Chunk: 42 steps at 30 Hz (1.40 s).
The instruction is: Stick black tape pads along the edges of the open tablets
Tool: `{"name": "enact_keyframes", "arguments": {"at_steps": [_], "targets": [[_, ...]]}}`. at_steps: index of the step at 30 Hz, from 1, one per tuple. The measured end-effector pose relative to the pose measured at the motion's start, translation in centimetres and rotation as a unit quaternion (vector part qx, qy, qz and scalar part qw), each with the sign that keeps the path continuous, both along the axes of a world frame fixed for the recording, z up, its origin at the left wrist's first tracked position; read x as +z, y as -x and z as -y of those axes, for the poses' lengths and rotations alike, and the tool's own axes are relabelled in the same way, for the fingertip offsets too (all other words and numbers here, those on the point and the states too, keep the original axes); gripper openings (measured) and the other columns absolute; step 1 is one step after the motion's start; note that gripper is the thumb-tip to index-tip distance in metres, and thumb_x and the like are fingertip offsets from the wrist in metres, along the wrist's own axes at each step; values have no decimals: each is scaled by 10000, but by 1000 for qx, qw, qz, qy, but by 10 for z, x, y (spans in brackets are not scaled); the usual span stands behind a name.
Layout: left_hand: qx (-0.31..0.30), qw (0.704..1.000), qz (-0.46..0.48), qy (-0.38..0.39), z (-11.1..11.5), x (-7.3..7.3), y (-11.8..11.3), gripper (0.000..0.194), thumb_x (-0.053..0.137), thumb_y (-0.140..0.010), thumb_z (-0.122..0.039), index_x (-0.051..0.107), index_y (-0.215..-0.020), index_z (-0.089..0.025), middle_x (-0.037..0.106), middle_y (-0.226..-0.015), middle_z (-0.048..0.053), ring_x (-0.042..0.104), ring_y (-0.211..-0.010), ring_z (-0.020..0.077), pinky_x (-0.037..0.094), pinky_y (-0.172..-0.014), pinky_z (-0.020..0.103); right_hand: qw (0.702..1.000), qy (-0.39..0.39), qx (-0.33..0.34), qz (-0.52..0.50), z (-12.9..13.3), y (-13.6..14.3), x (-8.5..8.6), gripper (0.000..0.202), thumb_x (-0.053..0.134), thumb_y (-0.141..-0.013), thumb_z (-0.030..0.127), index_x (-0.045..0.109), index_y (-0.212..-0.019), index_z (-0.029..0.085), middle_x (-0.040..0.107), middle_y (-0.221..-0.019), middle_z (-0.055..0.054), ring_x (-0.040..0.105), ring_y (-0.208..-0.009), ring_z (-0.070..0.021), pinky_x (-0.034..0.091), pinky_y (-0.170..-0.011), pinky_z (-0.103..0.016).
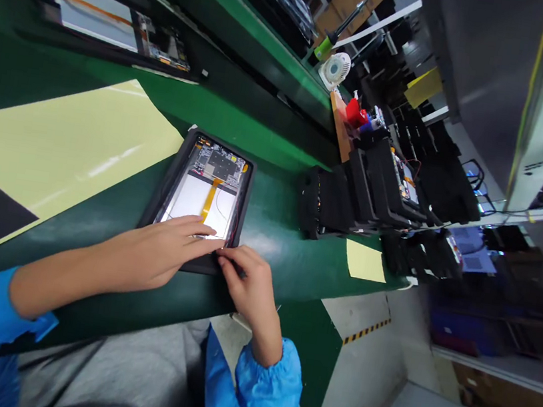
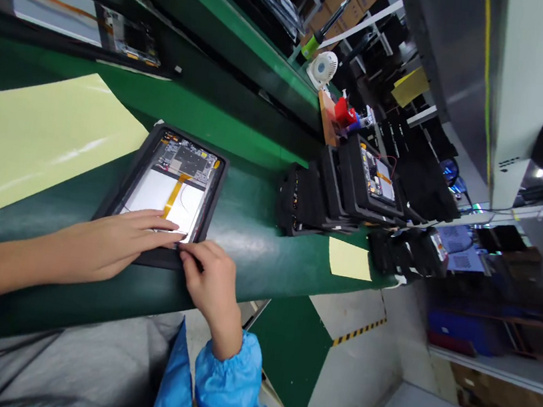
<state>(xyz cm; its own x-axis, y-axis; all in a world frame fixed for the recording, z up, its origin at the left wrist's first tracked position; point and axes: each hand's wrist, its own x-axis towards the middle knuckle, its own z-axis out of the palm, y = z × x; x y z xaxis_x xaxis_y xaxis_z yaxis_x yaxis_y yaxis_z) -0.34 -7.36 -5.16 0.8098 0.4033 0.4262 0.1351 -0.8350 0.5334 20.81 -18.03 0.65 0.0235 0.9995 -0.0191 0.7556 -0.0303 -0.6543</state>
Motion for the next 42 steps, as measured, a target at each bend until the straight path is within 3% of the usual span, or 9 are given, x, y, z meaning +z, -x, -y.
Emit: {"name": "enact_keyframes", "arguments": {"at_steps": [5,8,11,19,22,28,31,36,42], "targets": [[11,1000,9,-25,1,-5,-1,720,429,-803,-1,562,-1476,-216,668,-1392,97,544,-1391,242,361,-1275,448,998,-48,3,41,-9,-2,7,142,630,-985,217,767,-1020,233,638,-1067,-82,615,-1039,-221,517,-927,-367],[33,999,17,-27,0,-9,-2,658,400,-848,-6,557,-1460,-189,685,-1349,107,566,-1361,236,391,-1253,460,998,-58,25,30,-16,1,6,124,640,-980,210,753,-1003,254,643,-1215,-84,532,-1284,-267,449,-1118,-468],[60,998,32,-16,0,-7,-3,602,370,-872,-20,580,-1410,-190,705,-1285,105,607,-1298,231,443,-1209,472,997,-58,42,29,-22,6,-1,108,654,-973,208,749,-978,258,619,-1369,-74,348,-1502,-298,315,-1247,-553],[82,995,45,-31,-1,6,-3,512,326,-925,-17,563,-1363,-136,714,-1188,119,655,-1165,227,503,-1132,459,997,-25,28,68,-22,8,-8,131,636,-1000,261,696,-1117,262,481,-1570,-55,227,-1590,-297,262,-1290,-577],[89,994,49,-42,1,10,0,461,340,-957,-38,559,-1353,-129,702,-1184,122,644,-1149,242,502,-1118,466,993,-54,5,105,-21,5,-12,230,703,-965,332,642,-1174,256,492,-1530,-91,246,-1576,-314,315,-1265,-572],[113,989,53,-80,21,18,-4,384,414,-994,-60,521,-1362,-79,661,-1126,156,626,-1065,260,554,-923,380,973,-172,-64,139,-14,6,-26,495,783,-900,426,596,-1319,239,543,-1328,-137,478,-1325,-312,446,-1139,-524],[122,988,15,-90,31,17,-13,386,424,-1015,-66,480,-1396,-57,676,-1085,136,642,-999,254,538,-918,398,972,-167,-42,161,-14,6,-27,424,732,-949,389,642,-1346,273,593,-1213,-107,544,-1167,-277,493,-1030,-476],[159,982,13,-102,28,13,-28,355,380,-1033,-63,493,-1370,-67,672,-932,88,645,-865,231,527,-809,355,974,-166,21,151,-17,2,-27,221,672,-996,354,754,-1169,242,673,-1032,-90,573,-997,-247,499,-885,-420],[185,982,24,-7,17,9,-40,340,390,-1029,-88,522,-1342,-111,664,-967,89,646,-873,233,518,-747,326,984,-174,12,33,-17,0,-27,206,714,-968,304,754,-1155,228,702,-1031,-77,596,-1002,-237,498,-903,-408]]}}
